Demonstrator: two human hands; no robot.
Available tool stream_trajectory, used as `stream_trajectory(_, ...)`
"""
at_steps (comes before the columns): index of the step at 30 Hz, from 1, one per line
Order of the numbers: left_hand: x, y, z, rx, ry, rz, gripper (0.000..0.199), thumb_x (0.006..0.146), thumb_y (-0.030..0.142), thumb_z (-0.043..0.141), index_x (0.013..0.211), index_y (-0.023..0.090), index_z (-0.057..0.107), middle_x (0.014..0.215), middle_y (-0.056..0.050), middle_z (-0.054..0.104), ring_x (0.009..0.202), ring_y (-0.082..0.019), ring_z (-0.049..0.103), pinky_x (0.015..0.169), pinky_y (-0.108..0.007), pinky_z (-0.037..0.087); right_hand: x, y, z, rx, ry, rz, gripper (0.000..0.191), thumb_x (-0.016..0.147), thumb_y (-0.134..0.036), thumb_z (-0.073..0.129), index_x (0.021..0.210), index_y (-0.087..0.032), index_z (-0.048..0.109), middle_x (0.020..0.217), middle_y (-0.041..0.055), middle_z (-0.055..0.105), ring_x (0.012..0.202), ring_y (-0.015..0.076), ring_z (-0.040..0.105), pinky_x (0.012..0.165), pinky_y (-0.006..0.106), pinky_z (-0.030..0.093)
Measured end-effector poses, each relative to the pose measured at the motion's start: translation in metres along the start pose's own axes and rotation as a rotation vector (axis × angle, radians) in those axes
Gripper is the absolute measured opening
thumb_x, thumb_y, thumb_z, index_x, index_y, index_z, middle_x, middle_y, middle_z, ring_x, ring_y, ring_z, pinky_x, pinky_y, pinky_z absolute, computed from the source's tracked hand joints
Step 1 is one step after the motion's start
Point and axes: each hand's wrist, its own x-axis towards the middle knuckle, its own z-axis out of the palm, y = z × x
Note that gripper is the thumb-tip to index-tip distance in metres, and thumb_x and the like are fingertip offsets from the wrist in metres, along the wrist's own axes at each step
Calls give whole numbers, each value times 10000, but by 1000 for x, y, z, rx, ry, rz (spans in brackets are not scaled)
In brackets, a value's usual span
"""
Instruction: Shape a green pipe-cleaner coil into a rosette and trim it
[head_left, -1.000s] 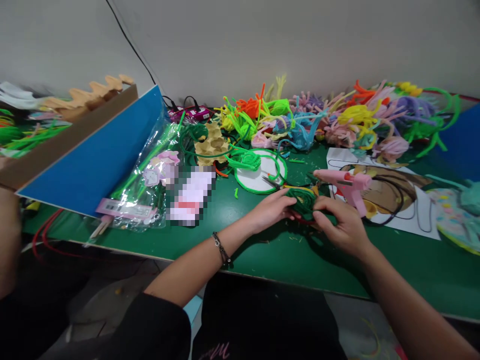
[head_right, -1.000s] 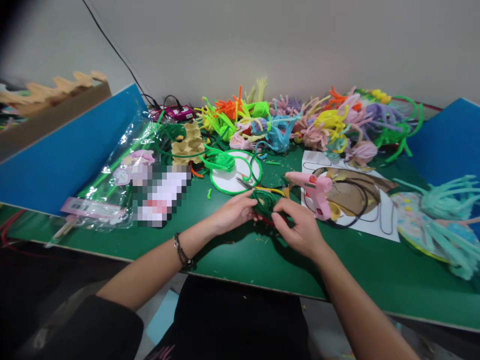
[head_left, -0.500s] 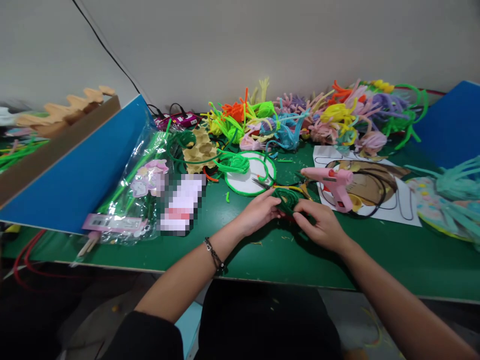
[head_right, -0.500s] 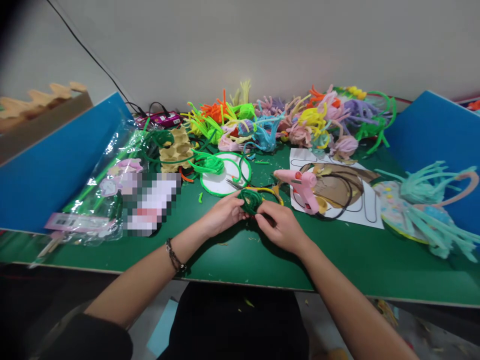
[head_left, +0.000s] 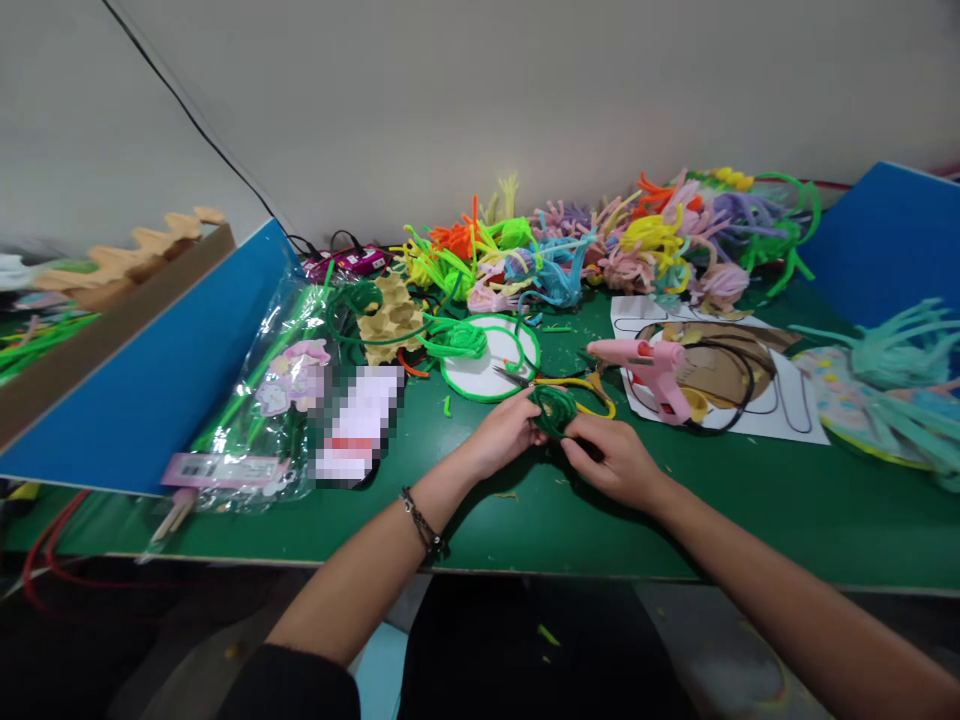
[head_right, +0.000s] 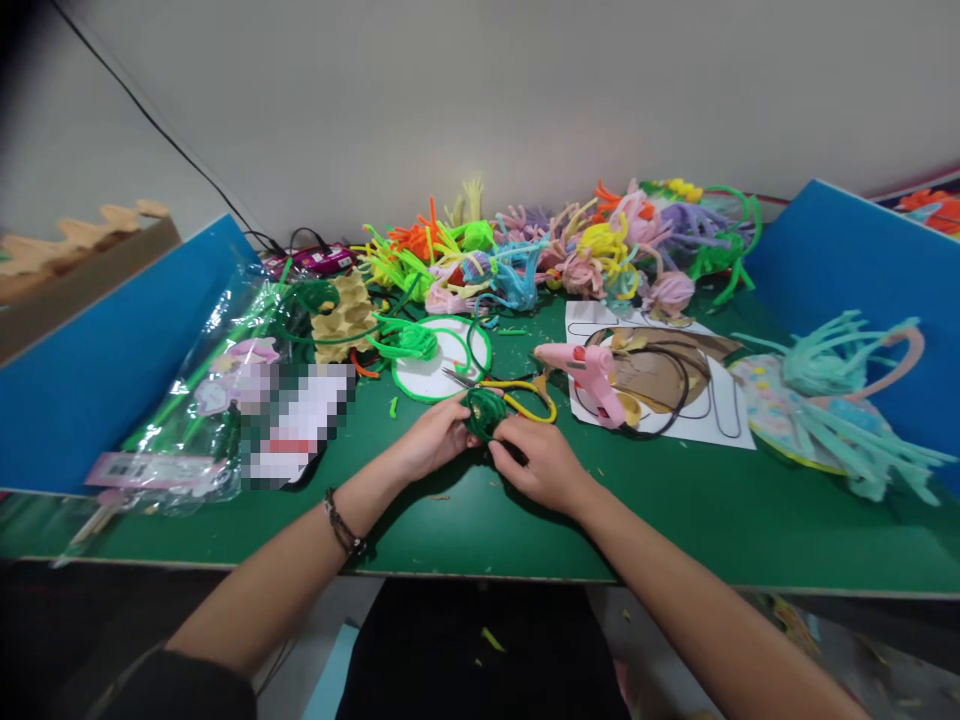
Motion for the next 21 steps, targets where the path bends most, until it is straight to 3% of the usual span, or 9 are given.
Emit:
stream_trajectory(11, 2, -2, -4, 4, -41, -31, 102, 650, 106, 454, 707, 139, 532, 533, 29, 504, 446, -75, 438, 437, -184, 328, -3, -4, 7, -70, 62, -11, 229, 796, -173, 398, 571, -209, 382, 477, -41, 406, 435, 87, 356, 446, 195, 296)
stream_trajectory(15, 7, -5, -13, 38, -55, -33, 80, 720, 129, 490, 747, 127, 565, 558, 26, 514, 475, -74, 470, 471, -185, 389, -2, -5, 8, -105, 60, -7, 236, 789, -189, 389, 555, -212, 366, 474, -38, 406, 441, 91, 368, 453, 198, 295)
stream_trajectory(17, 9, -5, -18, 53, -53, -45, 105, 776, 174, 512, 830, 118, 581, 652, 7, 559, 549, -86, 522, 526, -205, 442, -2, -5, 9, -120, 54, 3, 239, 788, -199, 382, 551, -213, 360, 473, -37, 404, 442, 93, 370, 457, 201, 293)
stream_trajectory(21, 11, -6, -22, 73, -38, -72, 301, 851, 316, 504, 1092, 137, 520, 1060, -73, 568, 894, -167, 578, 756, -361, 505, -2, -7, 10, -149, 37, 25, 251, 788, -222, 373, 538, -215, 347, 469, -33, 405, 438, 98, 366, 458, 209, 284)
